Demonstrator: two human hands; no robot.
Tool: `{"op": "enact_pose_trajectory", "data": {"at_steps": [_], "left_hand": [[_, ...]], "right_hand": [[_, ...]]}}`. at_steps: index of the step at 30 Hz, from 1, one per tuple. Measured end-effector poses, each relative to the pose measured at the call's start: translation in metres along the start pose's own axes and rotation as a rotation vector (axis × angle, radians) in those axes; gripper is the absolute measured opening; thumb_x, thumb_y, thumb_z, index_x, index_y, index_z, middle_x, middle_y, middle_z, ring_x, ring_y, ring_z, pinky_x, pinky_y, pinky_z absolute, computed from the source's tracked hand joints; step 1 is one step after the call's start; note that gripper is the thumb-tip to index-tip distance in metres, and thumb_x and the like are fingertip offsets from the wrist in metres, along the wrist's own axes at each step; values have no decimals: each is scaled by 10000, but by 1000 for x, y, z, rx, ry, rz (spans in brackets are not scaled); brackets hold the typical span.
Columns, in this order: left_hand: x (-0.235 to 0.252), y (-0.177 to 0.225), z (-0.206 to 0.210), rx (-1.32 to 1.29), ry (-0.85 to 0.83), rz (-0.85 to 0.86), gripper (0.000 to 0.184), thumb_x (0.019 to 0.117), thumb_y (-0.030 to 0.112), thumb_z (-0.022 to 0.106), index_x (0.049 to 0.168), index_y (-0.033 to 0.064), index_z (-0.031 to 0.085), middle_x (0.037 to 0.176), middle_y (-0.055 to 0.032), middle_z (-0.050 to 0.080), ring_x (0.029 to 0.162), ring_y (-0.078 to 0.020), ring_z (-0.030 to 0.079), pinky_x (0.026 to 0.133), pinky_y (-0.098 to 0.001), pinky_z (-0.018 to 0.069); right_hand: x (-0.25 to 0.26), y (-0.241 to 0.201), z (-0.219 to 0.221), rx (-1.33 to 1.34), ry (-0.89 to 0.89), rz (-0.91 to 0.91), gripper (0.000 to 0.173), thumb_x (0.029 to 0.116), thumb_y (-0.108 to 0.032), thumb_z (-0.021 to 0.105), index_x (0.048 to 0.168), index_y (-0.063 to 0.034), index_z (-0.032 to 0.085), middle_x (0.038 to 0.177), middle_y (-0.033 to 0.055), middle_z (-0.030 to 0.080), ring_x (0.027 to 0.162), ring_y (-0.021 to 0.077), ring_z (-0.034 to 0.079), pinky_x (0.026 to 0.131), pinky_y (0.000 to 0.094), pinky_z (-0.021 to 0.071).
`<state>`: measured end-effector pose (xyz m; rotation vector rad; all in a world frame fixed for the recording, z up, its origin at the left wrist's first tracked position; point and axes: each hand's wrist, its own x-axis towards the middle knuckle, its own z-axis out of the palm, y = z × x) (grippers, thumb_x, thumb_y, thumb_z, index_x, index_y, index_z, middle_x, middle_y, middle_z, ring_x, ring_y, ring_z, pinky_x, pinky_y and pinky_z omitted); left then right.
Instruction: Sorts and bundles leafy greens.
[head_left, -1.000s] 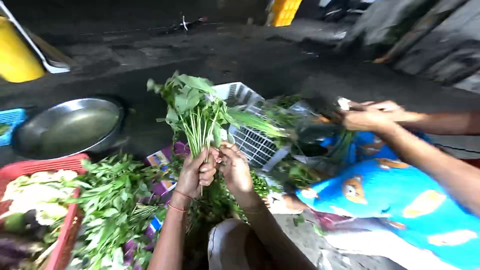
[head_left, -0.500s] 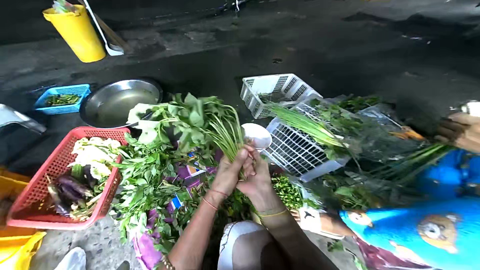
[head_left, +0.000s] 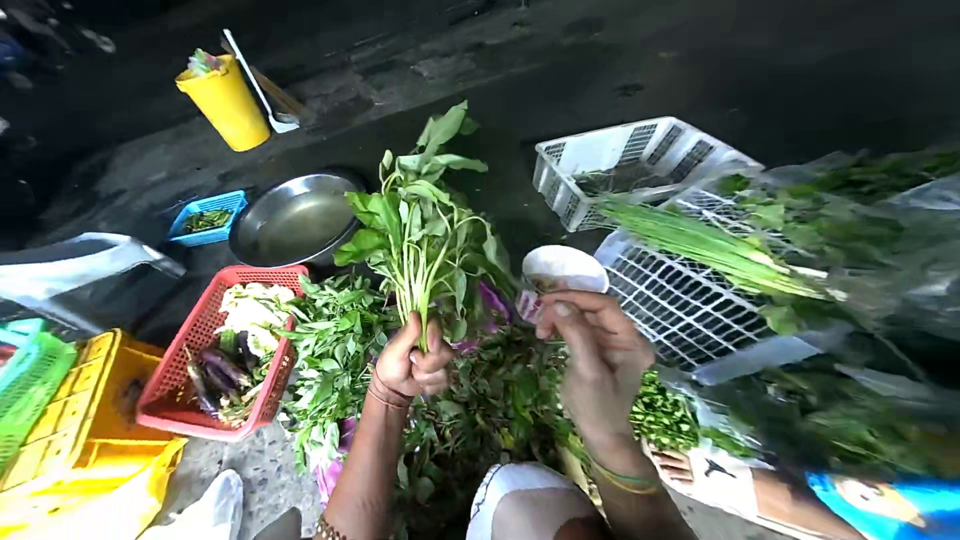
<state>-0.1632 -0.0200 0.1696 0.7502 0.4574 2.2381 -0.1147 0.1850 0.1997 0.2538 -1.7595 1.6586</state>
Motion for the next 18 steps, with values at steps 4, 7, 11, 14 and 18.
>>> {"op": "enact_pose_trajectory", "data": {"at_steps": [4,7,11,14,18], "left_hand": [[1,-7,0,-56,3,10,397,935,568,631,745,222,674,503,123,524,402,13,494,387,-142,372],[0,-12,0,-142,14,30,414,953,553,613,742,204,680,494,113,511,399,5,486,391,-145,366],[1,-16,-1,-207,51,56,389,961,507,632,748,184,670,492,103,508,388,4,483,374,-139,355],[5,-19,-1,-205,82,46,396,948,513,648,721,189,661,486,105,502,381,14,469,366,-132,333],[7,-22,-2,-184,114,2,409,928,545,658,724,191,654,496,113,496,376,21,453,358,-130,334]], "right_hand": [[20,-3,-1,-16,30,-14,154,1034,-140,521,1101,-113,657,837,-114,666,709,-7,631,667,185,561],[34,-7,-3,-9,42,-35,163,1042,-148,524,1122,-134,664,828,-114,654,701,8,627,657,201,565],[33,-10,-5,13,5,-43,157,1042,-161,529,1122,-158,664,832,-121,656,701,12,633,648,200,570],[13,-4,-6,10,-113,-38,164,1051,-235,538,1124,-187,677,840,-130,668,716,-23,624,661,180,552],[-8,3,5,-14,-224,-114,196,1020,-161,583,1065,-21,712,811,-30,689,699,-46,606,636,128,523]]}}
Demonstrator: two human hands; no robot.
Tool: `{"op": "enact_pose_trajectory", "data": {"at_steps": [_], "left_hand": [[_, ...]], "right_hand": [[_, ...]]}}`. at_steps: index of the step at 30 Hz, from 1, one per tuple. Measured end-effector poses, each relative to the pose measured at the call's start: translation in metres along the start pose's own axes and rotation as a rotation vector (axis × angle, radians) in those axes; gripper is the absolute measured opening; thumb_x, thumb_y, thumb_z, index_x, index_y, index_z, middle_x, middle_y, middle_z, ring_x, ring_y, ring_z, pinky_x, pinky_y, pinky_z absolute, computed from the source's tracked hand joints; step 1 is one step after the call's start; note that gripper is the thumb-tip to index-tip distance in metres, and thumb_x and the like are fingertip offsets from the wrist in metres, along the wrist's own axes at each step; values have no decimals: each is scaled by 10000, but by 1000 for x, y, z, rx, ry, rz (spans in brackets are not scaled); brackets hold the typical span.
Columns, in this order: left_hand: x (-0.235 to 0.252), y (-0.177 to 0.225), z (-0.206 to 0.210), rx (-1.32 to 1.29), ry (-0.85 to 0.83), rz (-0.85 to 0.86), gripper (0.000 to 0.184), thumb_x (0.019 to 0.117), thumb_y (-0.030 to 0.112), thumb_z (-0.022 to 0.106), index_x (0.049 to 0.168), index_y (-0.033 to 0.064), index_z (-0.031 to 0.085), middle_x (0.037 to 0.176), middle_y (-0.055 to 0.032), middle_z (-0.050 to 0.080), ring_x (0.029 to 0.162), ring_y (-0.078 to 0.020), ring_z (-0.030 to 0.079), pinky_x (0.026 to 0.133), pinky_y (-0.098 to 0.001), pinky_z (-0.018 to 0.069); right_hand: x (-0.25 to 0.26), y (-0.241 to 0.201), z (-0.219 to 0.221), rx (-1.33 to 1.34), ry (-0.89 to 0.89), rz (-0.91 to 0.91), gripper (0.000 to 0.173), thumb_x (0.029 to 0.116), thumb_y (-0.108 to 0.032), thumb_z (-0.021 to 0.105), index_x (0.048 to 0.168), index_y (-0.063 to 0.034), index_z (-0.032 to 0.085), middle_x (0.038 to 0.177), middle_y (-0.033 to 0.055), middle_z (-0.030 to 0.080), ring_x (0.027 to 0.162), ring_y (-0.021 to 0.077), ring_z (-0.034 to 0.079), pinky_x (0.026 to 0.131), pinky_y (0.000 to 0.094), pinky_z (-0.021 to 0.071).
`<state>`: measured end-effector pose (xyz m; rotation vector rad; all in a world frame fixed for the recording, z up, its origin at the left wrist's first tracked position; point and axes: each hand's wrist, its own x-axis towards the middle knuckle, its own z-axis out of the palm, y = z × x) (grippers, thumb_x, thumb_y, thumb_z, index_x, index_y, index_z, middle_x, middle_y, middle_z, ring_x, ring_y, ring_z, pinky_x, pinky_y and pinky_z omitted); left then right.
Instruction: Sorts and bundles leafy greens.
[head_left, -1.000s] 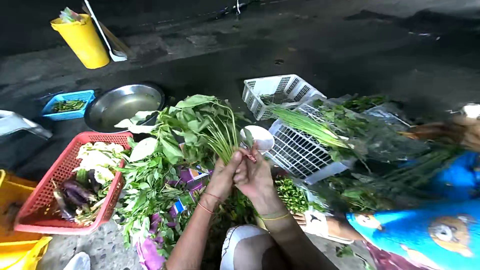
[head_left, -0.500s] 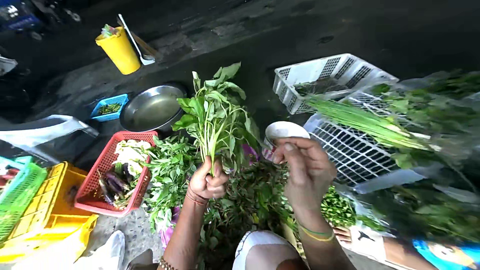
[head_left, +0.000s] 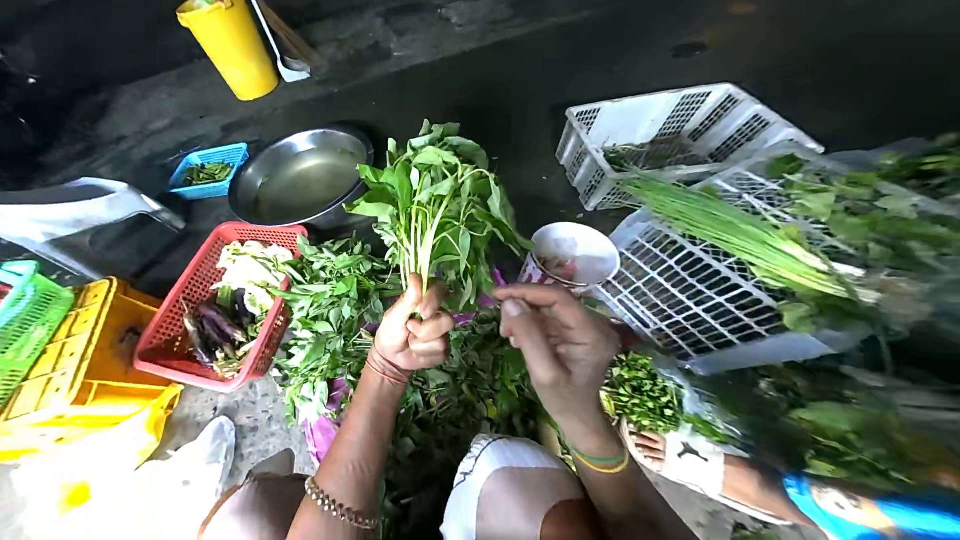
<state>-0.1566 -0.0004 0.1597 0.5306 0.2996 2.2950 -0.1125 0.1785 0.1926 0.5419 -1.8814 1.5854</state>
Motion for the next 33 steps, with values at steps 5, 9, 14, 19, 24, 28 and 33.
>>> {"op": "enact_pose_trajectory", "data": {"at_steps": [5,9,14,19,24,28,33], "left_hand": [[0,-3,2,24,0,-102,492,909,629,640,713,178,616,491,112,461,360,25,416,342,-133,307],[-4,-1,6,132,22,-129,391,886,573,705,839,191,638,539,115,509,389,35,455,365,-118,356],[0,2,26,710,488,-110,286,1072,267,451,818,161,528,495,105,405,376,20,365,375,-127,327],[9,-12,16,906,788,27,285,1086,296,501,1268,102,604,551,35,423,404,-44,384,387,-183,350],[8,-17,-7,1378,973,85,351,1094,365,478,1087,89,694,654,-12,539,489,-92,438,481,-268,404],[9,-15,0,1641,1100,14,402,1103,364,460,1177,0,613,760,-144,613,666,-274,613,659,-464,523],[14,-29,-3,1891,1095,49,363,1091,288,494,1226,-39,575,715,-163,643,662,-343,678,645,-523,557]], "right_hand": [[14,-5,19,-440,-61,-143,252,990,-118,628,1200,-30,735,706,60,684,545,88,560,529,239,468],[20,9,27,-570,-68,-161,218,972,-118,664,1156,-29,739,671,68,668,499,154,566,477,313,459],[3,20,25,-667,-24,-177,174,981,-126,637,1016,-11,763,634,92,641,486,167,544,469,309,436],[-26,30,16,-724,-281,-85,236,1002,-179,583,999,-30,765,675,103,689,510,221,625,467,382,493],[-47,27,-1,-746,-644,179,239,979,-216,581,992,-72,771,788,132,729,667,325,707,574,538,547],[-30,27,-19,-871,-671,368,323,1041,-197,547,1243,-16,720,1084,233,740,933,454,722,799,665,542],[4,12,3,-640,-257,87,223,977,-181,638,1101,-28,743,889,104,706,630,111,594,575,258,513]]}}
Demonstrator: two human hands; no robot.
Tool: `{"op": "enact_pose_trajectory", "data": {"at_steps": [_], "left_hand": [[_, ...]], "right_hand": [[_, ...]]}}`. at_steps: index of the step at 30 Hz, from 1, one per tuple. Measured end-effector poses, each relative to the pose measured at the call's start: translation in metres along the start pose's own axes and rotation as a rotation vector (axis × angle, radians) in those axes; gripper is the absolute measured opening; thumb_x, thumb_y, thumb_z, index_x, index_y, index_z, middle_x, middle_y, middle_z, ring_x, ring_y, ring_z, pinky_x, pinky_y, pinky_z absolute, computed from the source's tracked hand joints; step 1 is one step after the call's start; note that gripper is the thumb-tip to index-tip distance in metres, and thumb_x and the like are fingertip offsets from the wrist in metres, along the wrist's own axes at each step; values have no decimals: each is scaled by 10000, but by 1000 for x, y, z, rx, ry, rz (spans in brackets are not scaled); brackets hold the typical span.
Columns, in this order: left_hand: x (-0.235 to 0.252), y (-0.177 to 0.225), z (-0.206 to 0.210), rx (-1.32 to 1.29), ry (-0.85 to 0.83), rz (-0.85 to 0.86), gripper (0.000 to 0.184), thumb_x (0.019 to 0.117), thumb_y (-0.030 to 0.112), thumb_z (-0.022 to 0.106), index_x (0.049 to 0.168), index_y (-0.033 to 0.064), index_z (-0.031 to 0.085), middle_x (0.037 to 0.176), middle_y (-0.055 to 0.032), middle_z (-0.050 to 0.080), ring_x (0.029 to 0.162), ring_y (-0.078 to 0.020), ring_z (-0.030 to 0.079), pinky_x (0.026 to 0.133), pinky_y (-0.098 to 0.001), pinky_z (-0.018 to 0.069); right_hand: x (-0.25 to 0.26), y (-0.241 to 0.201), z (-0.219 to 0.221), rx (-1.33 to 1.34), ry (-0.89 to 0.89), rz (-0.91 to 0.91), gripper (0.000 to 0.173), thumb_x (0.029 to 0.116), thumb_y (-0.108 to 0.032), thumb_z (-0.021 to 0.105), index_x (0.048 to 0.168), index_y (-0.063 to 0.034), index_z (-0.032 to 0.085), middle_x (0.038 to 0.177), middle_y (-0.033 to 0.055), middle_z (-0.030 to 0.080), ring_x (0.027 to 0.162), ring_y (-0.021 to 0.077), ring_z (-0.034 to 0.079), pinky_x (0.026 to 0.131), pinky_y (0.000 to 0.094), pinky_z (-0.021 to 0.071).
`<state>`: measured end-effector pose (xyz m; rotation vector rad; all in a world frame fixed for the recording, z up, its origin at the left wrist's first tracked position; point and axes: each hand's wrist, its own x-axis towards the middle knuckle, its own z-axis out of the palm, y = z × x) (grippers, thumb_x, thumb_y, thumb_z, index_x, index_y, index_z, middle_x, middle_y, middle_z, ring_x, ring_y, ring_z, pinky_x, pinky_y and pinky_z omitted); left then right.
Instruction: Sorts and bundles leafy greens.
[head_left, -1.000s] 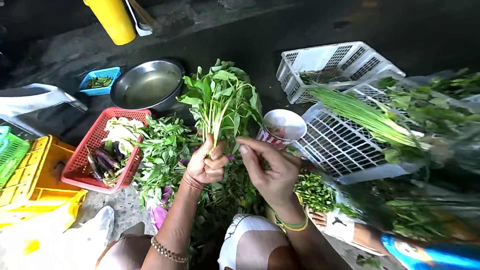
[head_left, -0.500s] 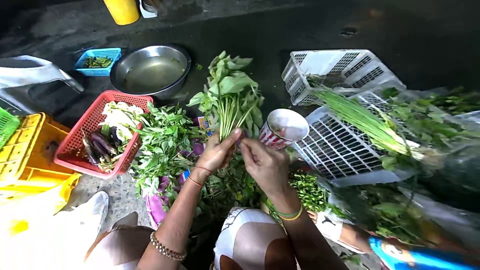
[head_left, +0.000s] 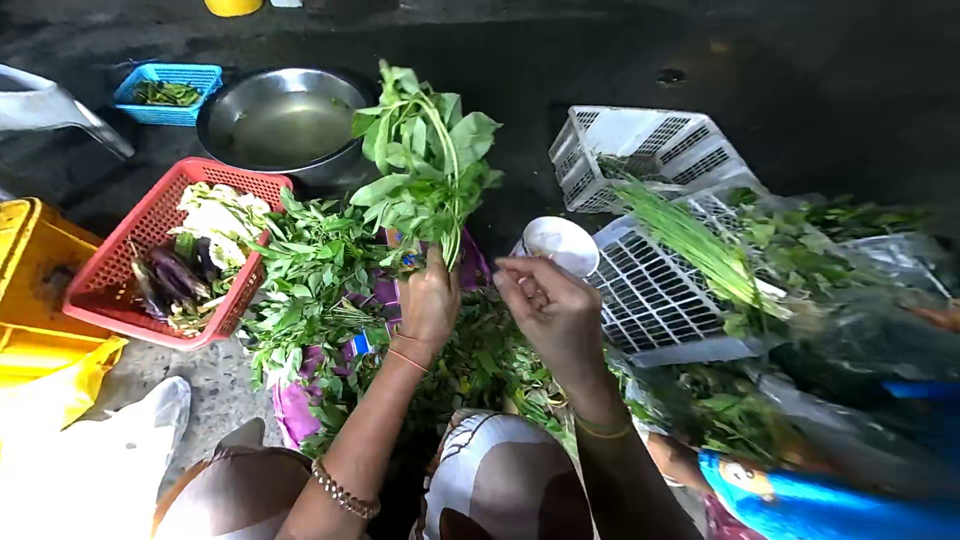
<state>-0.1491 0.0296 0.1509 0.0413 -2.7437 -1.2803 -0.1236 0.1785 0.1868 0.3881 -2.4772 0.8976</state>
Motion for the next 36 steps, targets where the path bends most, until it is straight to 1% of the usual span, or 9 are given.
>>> {"op": "enact_pose_trajectory", "data": {"at_steps": [5,8,15,18,21,24,29,33,36], "left_hand": [[-6,7,3,76,27,89,295,1059,225,537,1191,-34,589,683,-149,642,637,-352,683,601,-508,557],[-10,8,3,16,45,107,291,1044,226,554,1171,-29,612,674,-141,640,616,-337,676,583,-503,553],[-6,12,-14,-488,-273,-60,607,1060,610,312,1224,106,608,735,-33,536,629,-164,534,609,-374,484],[-6,14,-6,-640,-303,-130,596,1086,564,223,1228,129,604,700,-14,493,556,-137,473,524,-318,439],[-7,18,-4,-798,-317,-228,553,1104,519,212,1220,144,602,671,-12,490,522,-122,454,485,-283,415],[-6,19,-5,-885,-296,-316,612,1101,541,165,1080,145,631,622,-1,520,459,-91,447,427,-233,394],[-2,4,-7,-389,-169,-202,622,1109,519,149,1269,100,579,776,-114,582,650,-265,577,598,-454,500],[-4,-2,9,161,89,116,460,1116,383,332,1148,17,608,670,-114,623,577,-312,659,512,-482,526],[-12,6,16,288,75,200,380,1092,335,424,1162,23,632,762,-138,650,572,-320,653,486,-466,525]], "right_hand": [[39,-23,6,260,88,171,330,972,-240,702,1230,-57,608,1050,69,670,591,71,611,514,238,552],[48,-20,7,507,32,326,223,993,-231,682,1170,-119,606,882,-12,666,500,44,581,425,205,521],[46,0,6,851,98,597,63,1019,-167,632,1006,-111,658,850,3,709,543,50,599,479,185,522],[37,4,8,870,141,417,49,1011,-158,643,1050,-131,656,806,-17,695,582,66,635,516,206,557],[21,0,14,731,71,128,114,1023,-127,602,1134,-104,607,1082,16,739,726,81,694,602,227,587],[-4,-10,22,583,22,93,91,994,-126,640,1074,-94,611,941,-42,722,732,40,691,655,226,609],[-32,8,12,356,-89,228,159,992,-174,642,1107,-64,641,1000,15,729,817,79,710,690,246,613],[-27,28,9,188,-419,503,470,981,-209,627,1422,-56,579,1453,155,562,1318,288,547,1054,498,475],[-11,23,14,657,-391,686,424,1034,-344,552,1367,-88,614,1263,70,666,1117,182,661,924,408,581]]}}
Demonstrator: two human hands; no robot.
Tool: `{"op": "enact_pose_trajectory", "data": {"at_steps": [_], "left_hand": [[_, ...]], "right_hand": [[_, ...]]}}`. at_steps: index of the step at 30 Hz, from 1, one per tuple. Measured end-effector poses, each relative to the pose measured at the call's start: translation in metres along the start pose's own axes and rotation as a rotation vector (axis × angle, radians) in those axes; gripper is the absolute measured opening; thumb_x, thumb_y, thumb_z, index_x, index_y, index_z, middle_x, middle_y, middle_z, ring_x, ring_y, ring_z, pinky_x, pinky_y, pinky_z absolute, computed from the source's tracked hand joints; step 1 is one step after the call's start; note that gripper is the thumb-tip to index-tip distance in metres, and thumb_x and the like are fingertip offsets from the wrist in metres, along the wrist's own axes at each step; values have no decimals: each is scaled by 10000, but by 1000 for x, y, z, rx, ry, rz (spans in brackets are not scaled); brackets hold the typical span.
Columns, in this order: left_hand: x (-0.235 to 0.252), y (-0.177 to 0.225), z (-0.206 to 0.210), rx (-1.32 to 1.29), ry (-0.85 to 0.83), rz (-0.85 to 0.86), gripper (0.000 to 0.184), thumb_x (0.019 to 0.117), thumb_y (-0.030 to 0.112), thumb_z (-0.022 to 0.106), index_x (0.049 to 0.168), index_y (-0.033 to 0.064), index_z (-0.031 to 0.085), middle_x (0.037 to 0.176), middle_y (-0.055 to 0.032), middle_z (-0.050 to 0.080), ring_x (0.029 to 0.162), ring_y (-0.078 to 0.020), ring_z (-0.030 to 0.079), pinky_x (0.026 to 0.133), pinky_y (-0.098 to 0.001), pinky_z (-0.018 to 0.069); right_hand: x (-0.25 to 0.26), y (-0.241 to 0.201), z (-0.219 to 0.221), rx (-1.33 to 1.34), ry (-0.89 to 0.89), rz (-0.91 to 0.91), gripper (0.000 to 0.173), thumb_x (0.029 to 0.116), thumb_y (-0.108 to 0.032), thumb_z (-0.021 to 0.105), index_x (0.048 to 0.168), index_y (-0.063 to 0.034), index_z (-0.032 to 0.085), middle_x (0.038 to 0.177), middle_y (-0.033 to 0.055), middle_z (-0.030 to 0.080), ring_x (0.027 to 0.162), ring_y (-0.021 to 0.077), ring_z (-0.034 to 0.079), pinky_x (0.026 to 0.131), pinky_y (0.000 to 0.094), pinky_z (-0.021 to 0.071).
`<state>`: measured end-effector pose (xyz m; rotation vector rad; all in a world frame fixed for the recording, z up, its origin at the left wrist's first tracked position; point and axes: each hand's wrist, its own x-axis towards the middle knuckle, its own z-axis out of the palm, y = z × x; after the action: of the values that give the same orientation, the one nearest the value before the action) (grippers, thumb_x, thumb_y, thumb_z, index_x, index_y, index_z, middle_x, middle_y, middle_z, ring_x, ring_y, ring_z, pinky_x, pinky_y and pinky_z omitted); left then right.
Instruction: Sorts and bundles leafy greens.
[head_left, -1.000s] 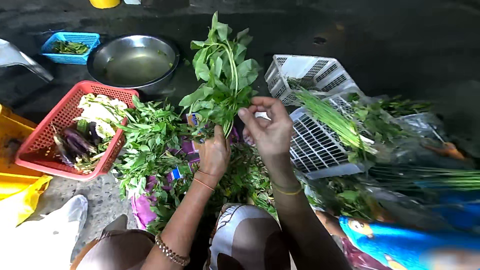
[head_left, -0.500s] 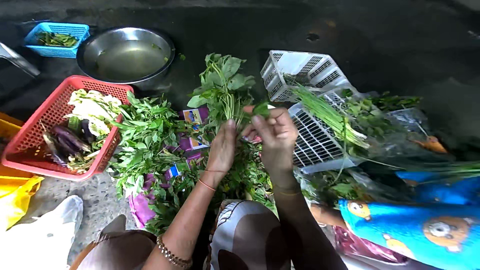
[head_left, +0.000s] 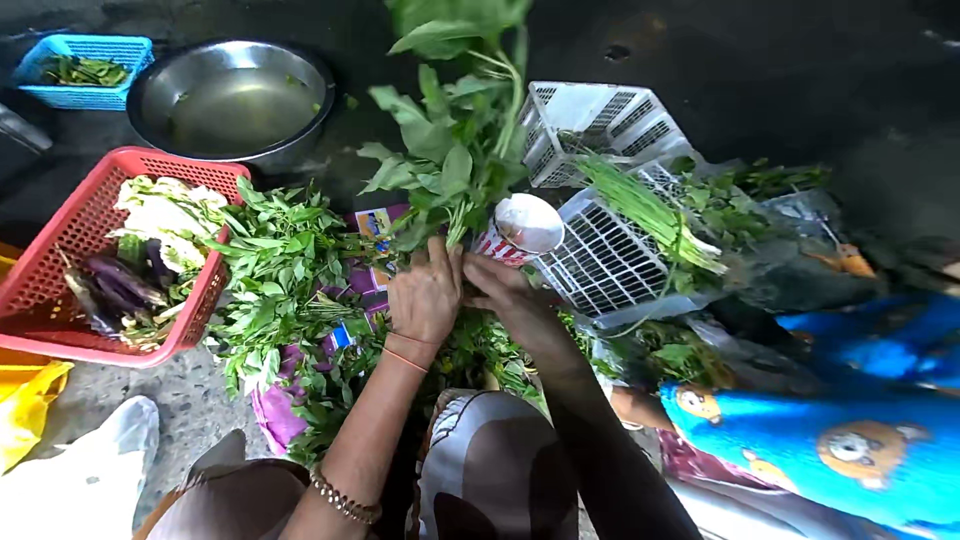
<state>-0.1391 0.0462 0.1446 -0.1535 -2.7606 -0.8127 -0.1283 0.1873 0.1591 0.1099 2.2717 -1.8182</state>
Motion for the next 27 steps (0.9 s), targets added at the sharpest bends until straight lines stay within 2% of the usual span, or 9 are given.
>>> {"op": "enact_pose_trajectory", "data": {"at_steps": [4,8,11,13,15,18,23,25,27], "left_hand": [[-9,13,2,77,-37,11,341,1051,272,531,1218,8,667,860,-186,679,586,-341,662,493,-473,535],[-13,11,9,140,-100,0,400,1067,334,514,1203,-4,679,900,-195,685,633,-351,680,522,-475,542],[-7,10,-4,-15,-499,-140,538,1115,428,346,1328,-23,547,1087,-243,676,904,-409,709,758,-565,560],[2,0,-6,-324,-744,-240,536,1118,415,366,1440,-6,451,1085,-233,670,974,-363,682,872,-541,539],[3,-16,3,-779,-856,-304,420,1111,308,440,1402,9,479,976,-98,656,822,-157,650,786,-323,554],[-1,-28,5,-1363,-933,-404,258,1106,163,420,1281,6,526,887,-52,691,735,-114,690,732,-254,599],[-5,-25,10,-1650,-1017,-395,213,1101,171,391,1186,78,563,829,-34,670,638,-143,675,595,-311,623],[-4,-17,6,-1602,-949,-436,167,1092,139,407,1201,83,520,822,-38,656,629,-157,676,574,-317,620],[-2,-8,1,-1548,-795,-546,190,1107,165,418,1251,80,507,852,-44,646,657,-165,672,603,-336,619]], "right_hand": [[24,-9,11,282,65,88,326,987,-366,628,1206,-123,640,998,20,666,865,139,655,722,357,577],[31,-7,17,359,159,147,311,1022,-390,569,1208,-160,665,1067,-6,693,884,120,644,715,316,548],[32,8,17,448,158,151,363,1076,-394,455,1270,-132,616,1163,11,680,1008,111,649,838,317,556],[32,19,15,522,150,154,311,1089,-339,455,1264,-126,598,1115,-2,681,947,80,653,793,273,560],[29,27,8,526,88,149,303,1101,-289,413,1214,-96,618,1008,15,701,822,80,663,706,265,573],[21,29,0,444,-4,179,387,1120,-277,306,1086,-72,632,702,3,654,500,59,558,477,218,506],[17,30,-16,446,-41,165,316,1113,-283,374,1200,-117,629,874,10,722,681,80,682,572,245,584],[14,23,-18,265,-71,123,346,1096,-381,409,1220,-151,636,856,-10,710,627,59,656,534,220,568],[8,18,-18,74,-81,59,470,1080,-505,391,1359,-173,570,954,-15,672,723,63,642,612,244,566]]}}
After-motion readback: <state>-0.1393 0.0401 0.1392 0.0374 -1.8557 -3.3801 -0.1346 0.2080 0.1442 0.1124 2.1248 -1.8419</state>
